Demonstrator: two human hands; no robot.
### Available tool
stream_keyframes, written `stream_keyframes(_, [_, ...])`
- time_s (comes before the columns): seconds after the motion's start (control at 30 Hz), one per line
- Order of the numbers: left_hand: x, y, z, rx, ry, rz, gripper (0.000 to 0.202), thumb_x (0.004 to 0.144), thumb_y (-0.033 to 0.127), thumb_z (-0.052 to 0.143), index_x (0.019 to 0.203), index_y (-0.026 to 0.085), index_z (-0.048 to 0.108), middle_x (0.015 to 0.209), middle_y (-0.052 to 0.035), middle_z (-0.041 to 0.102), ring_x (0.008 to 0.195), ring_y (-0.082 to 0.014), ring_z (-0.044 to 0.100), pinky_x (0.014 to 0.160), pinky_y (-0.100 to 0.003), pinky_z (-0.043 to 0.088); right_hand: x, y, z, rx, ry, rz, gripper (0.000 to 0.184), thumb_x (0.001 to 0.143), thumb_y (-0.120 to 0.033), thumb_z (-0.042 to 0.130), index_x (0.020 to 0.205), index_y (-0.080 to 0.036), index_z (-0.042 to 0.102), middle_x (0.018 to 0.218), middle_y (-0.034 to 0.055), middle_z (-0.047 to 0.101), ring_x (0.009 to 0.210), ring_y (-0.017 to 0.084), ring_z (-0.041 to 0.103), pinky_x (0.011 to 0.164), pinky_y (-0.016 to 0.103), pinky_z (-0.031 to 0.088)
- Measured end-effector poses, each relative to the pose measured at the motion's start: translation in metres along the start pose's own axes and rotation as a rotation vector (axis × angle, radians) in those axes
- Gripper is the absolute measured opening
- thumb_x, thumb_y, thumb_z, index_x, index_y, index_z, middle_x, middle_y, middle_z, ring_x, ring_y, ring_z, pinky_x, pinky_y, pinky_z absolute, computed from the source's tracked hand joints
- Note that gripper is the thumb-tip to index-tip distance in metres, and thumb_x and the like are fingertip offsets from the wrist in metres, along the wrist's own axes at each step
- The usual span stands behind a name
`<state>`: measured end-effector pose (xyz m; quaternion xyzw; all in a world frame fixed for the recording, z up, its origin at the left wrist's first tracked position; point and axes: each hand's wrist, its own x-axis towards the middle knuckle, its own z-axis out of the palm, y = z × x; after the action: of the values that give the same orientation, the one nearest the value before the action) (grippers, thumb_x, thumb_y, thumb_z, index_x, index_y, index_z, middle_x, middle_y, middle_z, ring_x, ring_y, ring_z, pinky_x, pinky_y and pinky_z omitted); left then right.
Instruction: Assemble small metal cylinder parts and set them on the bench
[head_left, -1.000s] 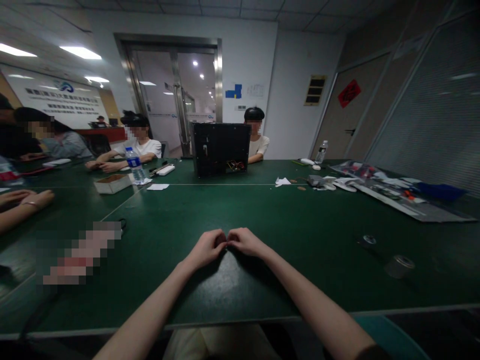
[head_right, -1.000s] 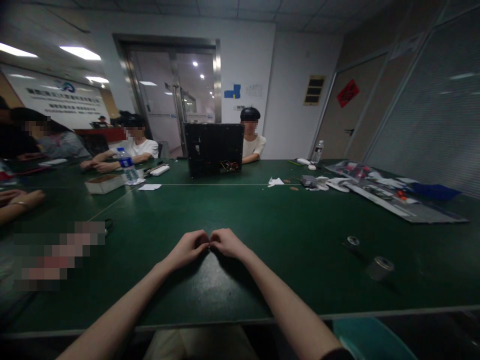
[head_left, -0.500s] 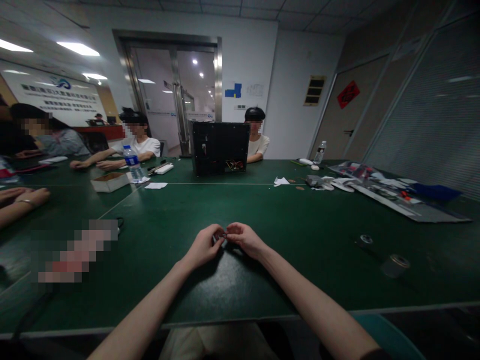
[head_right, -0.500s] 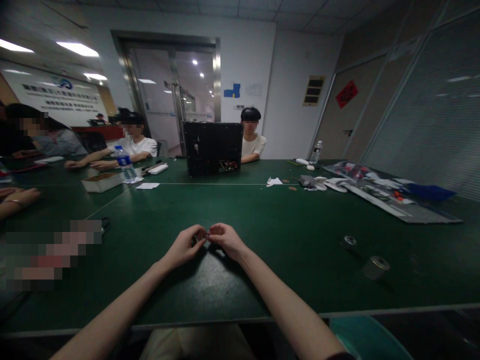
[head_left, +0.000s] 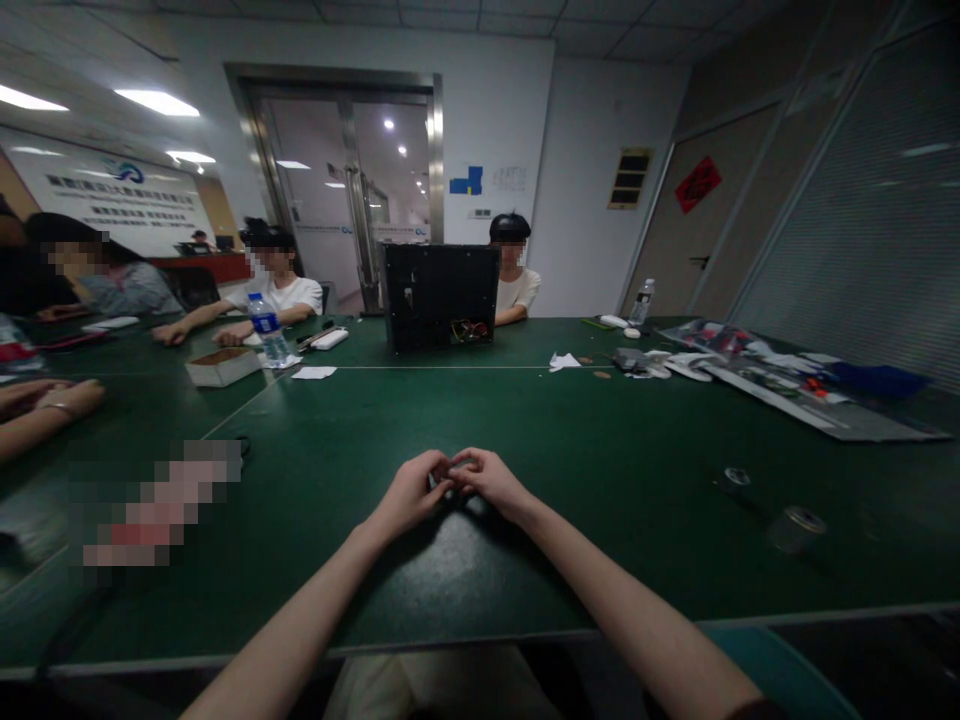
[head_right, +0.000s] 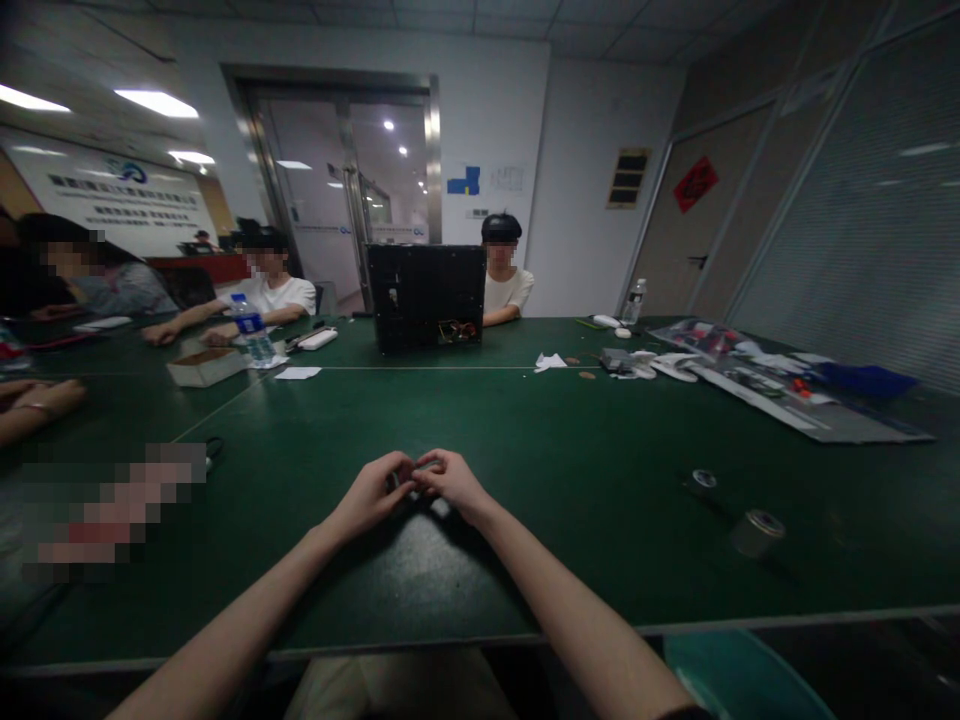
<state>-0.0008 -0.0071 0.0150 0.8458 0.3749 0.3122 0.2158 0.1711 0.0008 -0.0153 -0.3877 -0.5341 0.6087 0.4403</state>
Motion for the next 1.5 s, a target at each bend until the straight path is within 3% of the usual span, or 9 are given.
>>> stream_keyframes(0.4, [0.001, -0.001, 0.0, 0.012, 0.045, -0.011, 0.017, 0.085, 0.032, 0.051, 0.083, 0.016, 0.059, 0.078, -0.0032, 0.059, 0.07, -0.0149, 0.052, 0.063, -0.025, 0.041, -0.006, -0.012, 0.002, 0.045, -0.01, 0.042, 0.042, 0.064, -0.04, 0.074, 0.093, -0.015, 0.058, 0.074, 0.0013, 0.065, 0.068, 0.013, 0.062, 0.058, 0.022, 0.045])
stream_keyframes(0.6, [0.0, -0.001, -0.001, 0.016, 0.054, -0.011, 0.009, 0.08, 0.025, 0.056, 0.08, 0.016, 0.058, 0.077, -0.0022, 0.059, 0.07, -0.0144, 0.052, 0.064, -0.024, 0.041, -0.005, -0.009, 0.002, 0.026, 0.006, 0.032, 0.04, 0.061, -0.038, 0.075, 0.09, -0.016, 0.058, 0.073, 0.0003, 0.064, 0.064, 0.012, 0.06, 0.056, 0.022, 0.045])
stream_keyframes(0.87, [0.0, 0.0, -0.001, 0.032, 0.032, -0.015, 0.008, 0.078, 0.022, 0.058, 0.084, 0.016, 0.06, 0.078, -0.003, 0.06, 0.072, -0.015, 0.053, 0.065, -0.024, 0.041, -0.005, -0.008, 0.003, -0.079, 0.002, -0.038, 0.028, 0.067, -0.033, 0.069, 0.086, -0.015, 0.062, 0.078, 0.0016, 0.065, 0.067, 0.012, 0.059, 0.058, 0.022, 0.044])
stream_keyframes(1.0, [0.0, 0.003, -0.002, 0.019, 0.033, -0.029, 0.013, 0.078, 0.024, 0.059, 0.088, 0.016, 0.061, 0.081, -0.0041, 0.061, 0.074, -0.0159, 0.055, 0.065, -0.025, 0.042, -0.006, -0.014, 0.002, -0.149, 0.076, -0.058, 0.018, 0.069, -0.028, 0.064, 0.082, -0.015, 0.063, 0.075, 0.0016, 0.065, 0.07, 0.014, 0.059, 0.065, 0.026, 0.047])
stream_keyframes(1.13, [0.0, 0.003, -0.002, 0.022, 0.027, -0.016, 0.015, 0.078, 0.024, 0.06, 0.091, 0.016, 0.06, 0.082, -0.0043, 0.061, 0.074, -0.016, 0.055, 0.065, -0.025, 0.043, -0.021, -0.026, -0.002, -0.215, 0.215, -0.15, 0.018, 0.075, -0.031, 0.057, 0.083, -0.015, 0.061, 0.075, 0.0027, 0.063, 0.07, 0.015, 0.059, 0.071, 0.029, 0.047])
stream_keyframes(1.23, [0.0, 0.002, -0.001, 0.023, 0.03, -0.003, 0.013, 0.08, 0.024, 0.059, 0.09, 0.017, 0.06, 0.081, -0.0037, 0.061, 0.073, -0.0153, 0.055, 0.065, -0.025, 0.043, -0.052, -0.036, -0.007, -0.376, 0.244, -0.224, 0.023, 0.082, -0.036, 0.05, 0.088, -0.016, 0.06, 0.078, 0.0036, 0.062, 0.071, 0.015, 0.057, 0.07, 0.029, 0.047])
stream_keyframes(1.37, [0.0, 0.002, 0.0, 0.03, 0.016, 0.005, 0.012, 0.081, 0.025, 0.057, 0.09, 0.017, 0.059, 0.081, -0.0037, 0.061, 0.073, -0.0154, 0.055, 0.065, -0.025, 0.043, -0.108, -0.044, -0.037, -0.693, 0.367, -0.277, 0.029, 0.088, -0.037, 0.041, 0.092, -0.018, 0.062, 0.089, 0.0063, 0.063, 0.08, 0.018, 0.058, 0.072, 0.029, 0.046])
stream_keyframes(1.5, [0.001, 0.002, 0.0, 0.033, 0.0, 0.004, 0.012, 0.082, 0.025, 0.056, 0.091, 0.017, 0.059, 0.082, -0.0044, 0.061, 0.074, -0.0161, 0.055, 0.065, -0.025, 0.043, -0.168, -0.045, -0.114, -0.91, 0.805, -0.244, 0.035, 0.087, -0.042, 0.04, 0.102, -0.018, 0.061, 0.097, 0.01, 0.064, 0.083, 0.022, 0.06, 0.071, 0.033, 0.047])
